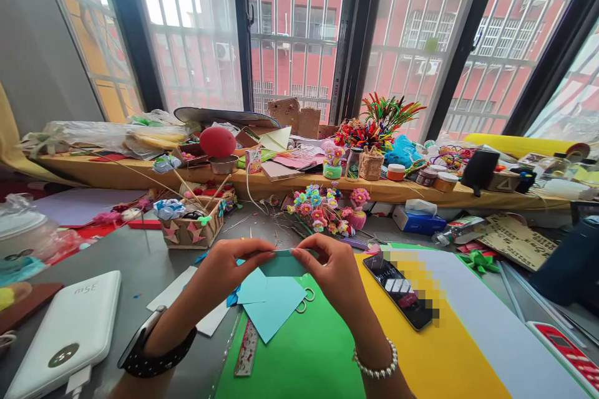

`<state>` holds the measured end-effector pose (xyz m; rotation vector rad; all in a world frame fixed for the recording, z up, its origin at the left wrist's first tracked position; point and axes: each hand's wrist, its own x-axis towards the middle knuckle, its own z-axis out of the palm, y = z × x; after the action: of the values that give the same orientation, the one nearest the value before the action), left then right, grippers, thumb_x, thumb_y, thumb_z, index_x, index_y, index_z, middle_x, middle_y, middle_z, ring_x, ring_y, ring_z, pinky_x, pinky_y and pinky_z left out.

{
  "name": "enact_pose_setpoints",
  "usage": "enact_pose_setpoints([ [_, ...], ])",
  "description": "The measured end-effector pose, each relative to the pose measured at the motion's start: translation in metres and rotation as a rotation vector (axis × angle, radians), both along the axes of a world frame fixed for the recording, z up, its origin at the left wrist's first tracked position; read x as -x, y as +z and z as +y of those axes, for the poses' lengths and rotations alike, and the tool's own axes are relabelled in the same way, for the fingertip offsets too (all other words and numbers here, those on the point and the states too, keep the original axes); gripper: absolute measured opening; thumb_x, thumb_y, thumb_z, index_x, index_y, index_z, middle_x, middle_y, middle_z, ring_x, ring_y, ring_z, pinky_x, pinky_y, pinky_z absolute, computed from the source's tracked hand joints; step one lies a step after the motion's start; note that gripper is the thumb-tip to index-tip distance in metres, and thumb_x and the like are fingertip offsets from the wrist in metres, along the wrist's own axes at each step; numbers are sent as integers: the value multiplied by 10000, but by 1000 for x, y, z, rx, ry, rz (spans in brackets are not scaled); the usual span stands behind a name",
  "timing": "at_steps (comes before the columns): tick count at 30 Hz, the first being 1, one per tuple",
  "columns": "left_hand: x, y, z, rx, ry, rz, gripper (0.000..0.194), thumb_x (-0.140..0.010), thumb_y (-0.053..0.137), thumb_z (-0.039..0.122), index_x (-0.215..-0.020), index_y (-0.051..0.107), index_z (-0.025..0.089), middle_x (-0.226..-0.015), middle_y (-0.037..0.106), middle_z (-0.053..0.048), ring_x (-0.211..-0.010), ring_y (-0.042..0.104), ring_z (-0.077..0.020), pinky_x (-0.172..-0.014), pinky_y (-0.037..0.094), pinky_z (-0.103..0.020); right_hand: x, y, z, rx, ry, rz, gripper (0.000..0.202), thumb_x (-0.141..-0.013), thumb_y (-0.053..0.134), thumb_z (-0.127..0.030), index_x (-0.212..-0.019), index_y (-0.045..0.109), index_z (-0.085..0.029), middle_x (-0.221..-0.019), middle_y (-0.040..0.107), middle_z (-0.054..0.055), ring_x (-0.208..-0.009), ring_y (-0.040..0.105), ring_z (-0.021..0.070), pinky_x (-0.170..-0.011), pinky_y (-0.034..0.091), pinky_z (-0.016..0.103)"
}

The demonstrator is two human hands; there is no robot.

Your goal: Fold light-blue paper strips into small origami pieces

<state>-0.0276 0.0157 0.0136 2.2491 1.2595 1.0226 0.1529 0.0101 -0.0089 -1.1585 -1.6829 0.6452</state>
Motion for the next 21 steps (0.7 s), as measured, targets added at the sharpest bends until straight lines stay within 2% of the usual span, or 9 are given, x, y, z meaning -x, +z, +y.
enact_pose_setpoints([
  [7,1,-2,2,6,-15,1,185,-776,501,251,-803,676,198,-762,708,14,-667,610,-133,-599,428,-196,-1,2,0,0,-5,5,237,-734,572,-394,-692,610,-164,-605,586,7,-529,499,123,-469,384,215],
  [21,-2,-1,-1,-1,-7,13,172,-764,521,259,-765,683,200,-741,707,11,-654,610,-132,-588,419,-188,1,0,1,15,14,-5,221,-735,572,-379,-701,620,-166,-614,597,12,-537,515,130,-481,406,222],
])
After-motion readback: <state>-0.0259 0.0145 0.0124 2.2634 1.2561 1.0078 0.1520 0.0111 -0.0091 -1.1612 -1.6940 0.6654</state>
